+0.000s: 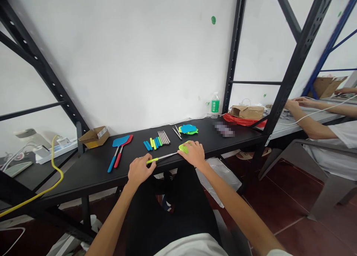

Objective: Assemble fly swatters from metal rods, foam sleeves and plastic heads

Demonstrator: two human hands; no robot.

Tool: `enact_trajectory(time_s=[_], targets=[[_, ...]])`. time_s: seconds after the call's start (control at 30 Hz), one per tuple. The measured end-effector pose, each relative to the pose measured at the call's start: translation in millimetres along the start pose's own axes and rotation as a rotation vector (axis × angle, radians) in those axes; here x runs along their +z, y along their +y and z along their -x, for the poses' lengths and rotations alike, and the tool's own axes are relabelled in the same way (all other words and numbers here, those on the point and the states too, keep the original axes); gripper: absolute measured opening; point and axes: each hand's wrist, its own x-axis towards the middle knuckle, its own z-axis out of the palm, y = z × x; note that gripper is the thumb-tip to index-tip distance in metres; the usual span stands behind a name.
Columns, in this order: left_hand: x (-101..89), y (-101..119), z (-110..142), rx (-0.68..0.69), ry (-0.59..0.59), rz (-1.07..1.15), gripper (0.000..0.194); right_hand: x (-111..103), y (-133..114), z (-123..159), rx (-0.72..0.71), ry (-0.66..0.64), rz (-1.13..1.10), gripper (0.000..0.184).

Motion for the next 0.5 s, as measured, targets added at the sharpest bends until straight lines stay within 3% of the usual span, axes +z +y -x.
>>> enact_trajectory(time_s=[0.5], targets=[[1.3,-1.5,-0.2,-0.018,-0.021,-0.026,0.023,0.9,-0.7,-0.1,-0.001,-0.031,0.002,0.049]])
